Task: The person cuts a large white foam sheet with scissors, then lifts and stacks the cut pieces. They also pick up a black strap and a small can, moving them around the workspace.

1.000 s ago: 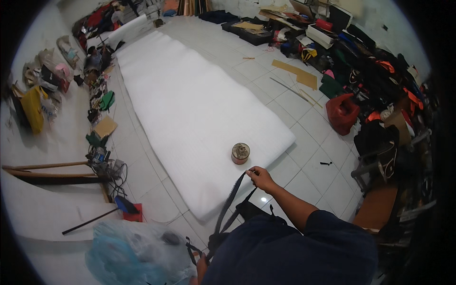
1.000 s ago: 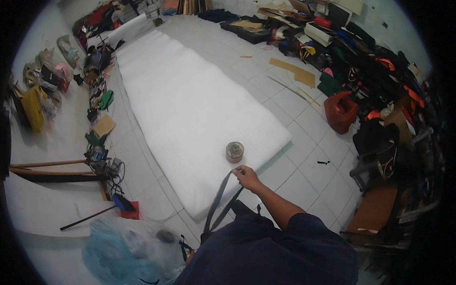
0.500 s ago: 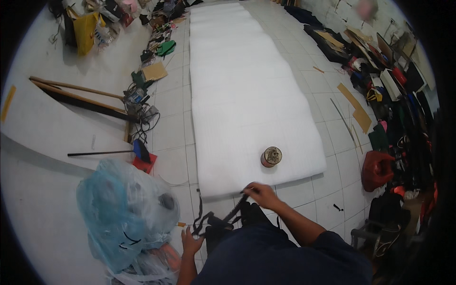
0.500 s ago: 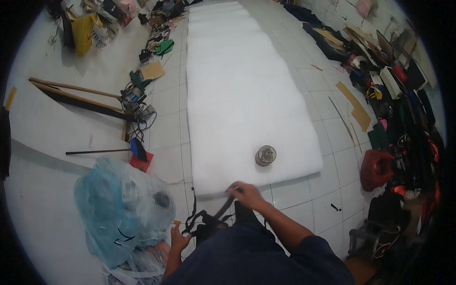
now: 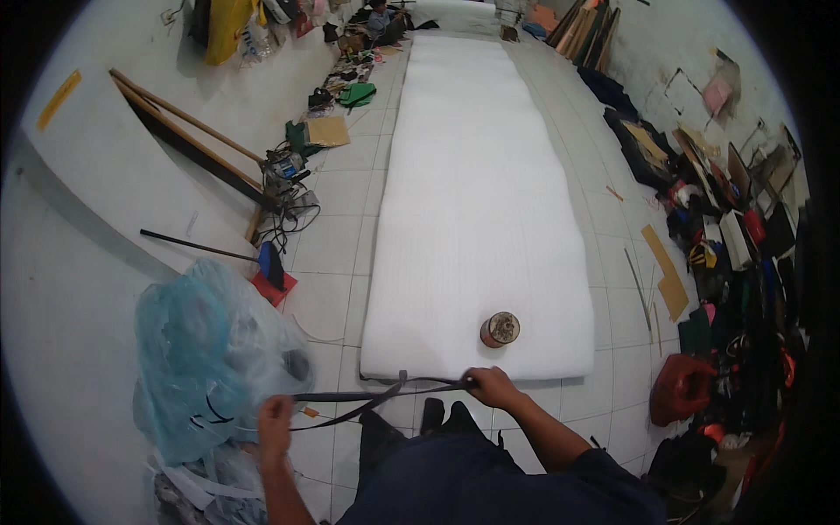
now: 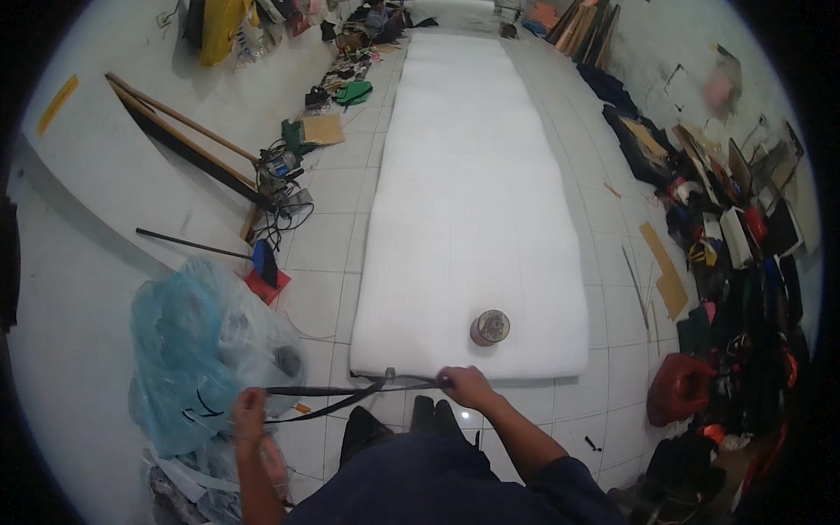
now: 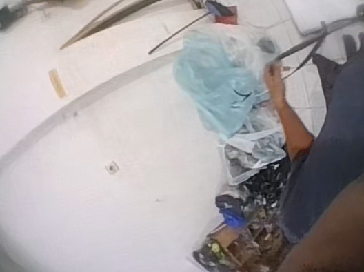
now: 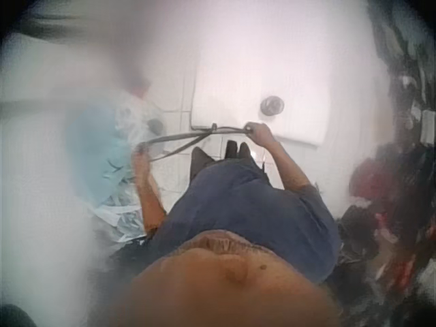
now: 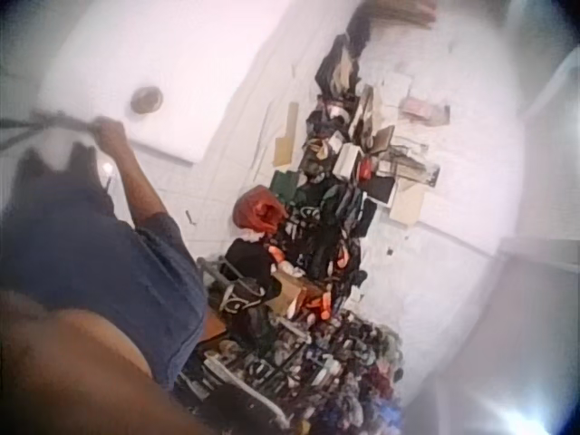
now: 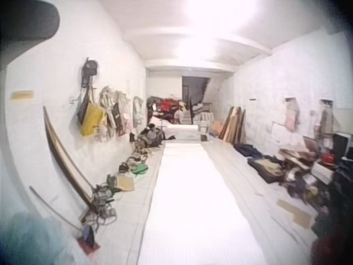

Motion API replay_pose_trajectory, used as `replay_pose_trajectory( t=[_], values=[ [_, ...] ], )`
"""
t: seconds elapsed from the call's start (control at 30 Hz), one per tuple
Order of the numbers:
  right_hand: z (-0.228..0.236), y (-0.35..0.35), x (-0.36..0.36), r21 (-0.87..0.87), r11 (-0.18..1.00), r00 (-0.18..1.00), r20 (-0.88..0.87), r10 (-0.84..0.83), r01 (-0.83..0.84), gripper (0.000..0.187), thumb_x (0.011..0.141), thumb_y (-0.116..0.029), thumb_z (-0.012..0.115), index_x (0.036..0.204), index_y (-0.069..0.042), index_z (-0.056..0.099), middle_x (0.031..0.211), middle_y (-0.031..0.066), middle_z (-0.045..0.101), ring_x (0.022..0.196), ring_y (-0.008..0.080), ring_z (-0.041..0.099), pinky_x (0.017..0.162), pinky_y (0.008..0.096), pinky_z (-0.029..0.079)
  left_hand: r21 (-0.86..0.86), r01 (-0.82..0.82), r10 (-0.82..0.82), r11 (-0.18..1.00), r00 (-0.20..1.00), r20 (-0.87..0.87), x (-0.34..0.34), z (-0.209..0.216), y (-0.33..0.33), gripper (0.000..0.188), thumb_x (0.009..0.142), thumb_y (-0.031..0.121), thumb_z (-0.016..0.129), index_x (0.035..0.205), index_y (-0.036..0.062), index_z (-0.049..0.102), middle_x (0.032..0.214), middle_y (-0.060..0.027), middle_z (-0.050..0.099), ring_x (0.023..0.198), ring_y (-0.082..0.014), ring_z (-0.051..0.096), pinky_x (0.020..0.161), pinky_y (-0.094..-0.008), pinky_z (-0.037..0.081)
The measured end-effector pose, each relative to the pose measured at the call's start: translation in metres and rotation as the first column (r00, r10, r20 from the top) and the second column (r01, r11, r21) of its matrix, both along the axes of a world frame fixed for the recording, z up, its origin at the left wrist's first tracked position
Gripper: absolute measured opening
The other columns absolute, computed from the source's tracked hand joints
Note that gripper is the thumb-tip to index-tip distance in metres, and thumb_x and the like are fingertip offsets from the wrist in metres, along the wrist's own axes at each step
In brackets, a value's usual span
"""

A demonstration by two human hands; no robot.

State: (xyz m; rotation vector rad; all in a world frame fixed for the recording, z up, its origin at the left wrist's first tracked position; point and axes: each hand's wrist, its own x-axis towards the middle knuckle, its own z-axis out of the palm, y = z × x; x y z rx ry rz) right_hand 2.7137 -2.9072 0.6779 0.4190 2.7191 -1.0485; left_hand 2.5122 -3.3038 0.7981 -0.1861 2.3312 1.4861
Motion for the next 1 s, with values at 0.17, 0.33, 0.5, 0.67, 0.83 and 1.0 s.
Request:
replay_pose_trajectory(
  t=[0.17, 0.33, 0.5, 0.67, 0.83, 1.0],
  values=[
    [-0.079, 0.051, 0.114, 0.113, 0.884, 0.875, 0.135, -0.465, 0.453, 0.02, 0.085, -0.024, 0.067, 0.099, -0.01, 0.066, 0.093, 0.0161, 0.07, 0.089, 0.0359, 0.067, 0.08, 0.043, 0.052, -0.136, -0.293, 0.196, 0.946, 0.856, -0.478, -0.032, -0.035, -0.179, 0.027, 0.097, 0.025, 0.057, 0.098, -0.0017, 0.063, 0.095, -0.0093, 0.064, 0.083, -0.0178, 0.056, 0.079, -0.0309, 0.044],
    [-0.124, 0.1, 0.238, 0.225, 0.641, 0.622, 0.157, -0.767, 0.734, 0.026, 0.092, -0.028, 0.061, 0.099, -0.003, 0.067, 0.093, 0.0194, 0.069, 0.09, 0.0354, 0.066, 0.078, 0.0421, 0.051, -0.401, -0.577, 0.332, 0.712, 0.779, -0.532, -0.002, -0.042, -0.266, 0.04, 0.1, 0.035, 0.05, 0.094, -0.0028, 0.063, 0.084, -0.0109, 0.059, 0.076, -0.023, 0.054, 0.072, -0.0364, 0.043],
    [-0.129, 0.12, 0.249, 0.288, 0.641, 0.636, 0.122, -0.762, 0.712, 0.03, 0.093, -0.027, 0.058, 0.09, 0.001, 0.068, 0.087, 0.0176, 0.069, 0.081, 0.0295, 0.066, 0.075, 0.0382, 0.05, -0.833, -0.427, 0.316, 0.351, 0.892, -0.323, 0.041, -0.069, -0.37, 0.038, 0.097, 0.034, 0.049, 0.096, -0.0015, 0.063, 0.083, -0.0155, 0.059, 0.076, -0.0333, 0.059, 0.072, -0.0438, 0.048],
    [-0.103, 0.101, 0.155, 0.035, 0.805, 0.8, 0.093, -0.593, 0.593, 0.021, 0.078, -0.017, 0.067, 0.09, 0.0, 0.062, 0.086, 0.0237, 0.065, 0.086, 0.0428, 0.063, 0.077, 0.0485, 0.049, -0.973, -0.201, 0.444, -0.114, 0.866, -0.231, 0.062, -0.095, -0.301, 0.036, 0.086, 0.029, 0.056, 0.108, 0.002, 0.062, 0.107, -0.019, 0.061, 0.102, -0.0335, 0.061, 0.08, -0.0541, 0.051],
    [-0.021, -0.001, 0.015, 0.013, 0.998, 0.988, 0.141, -0.059, 0.057, 0.034, 0.08, -0.03, 0.07, 0.102, -0.007, 0.058, 0.094, 0.0185, 0.067, 0.094, 0.039, 0.063, 0.08, 0.0486, 0.049, -0.747, -0.096, -0.059, 0.658, 0.982, -0.178, 0.04, -0.126, -0.157, 0.056, 0.086, 0.032, 0.069, 0.127, -0.0018, 0.051, 0.124, -0.0196, 0.053, 0.115, -0.0362, 0.051, 0.101, -0.0421, 0.04],
    [0.06, -0.081, -0.057, -0.208, 0.883, 0.899, 0.036, 0.436, -0.42, 0.031, 0.081, -0.017, 0.065, 0.112, -0.013, 0.063, 0.109, 0.0103, 0.067, 0.099, 0.032, 0.064, 0.084, 0.0421, 0.05, 0.031, 0.537, -0.523, 0.843, 0.831, -0.189, 0.09, -0.091, 0.077, 0.073, 0.078, 0.028, 0.079, 0.137, 0.0026, 0.044, 0.138, -0.0177, 0.046, 0.132, -0.0293, 0.041, 0.11, -0.0394, 0.032]
  ],
)
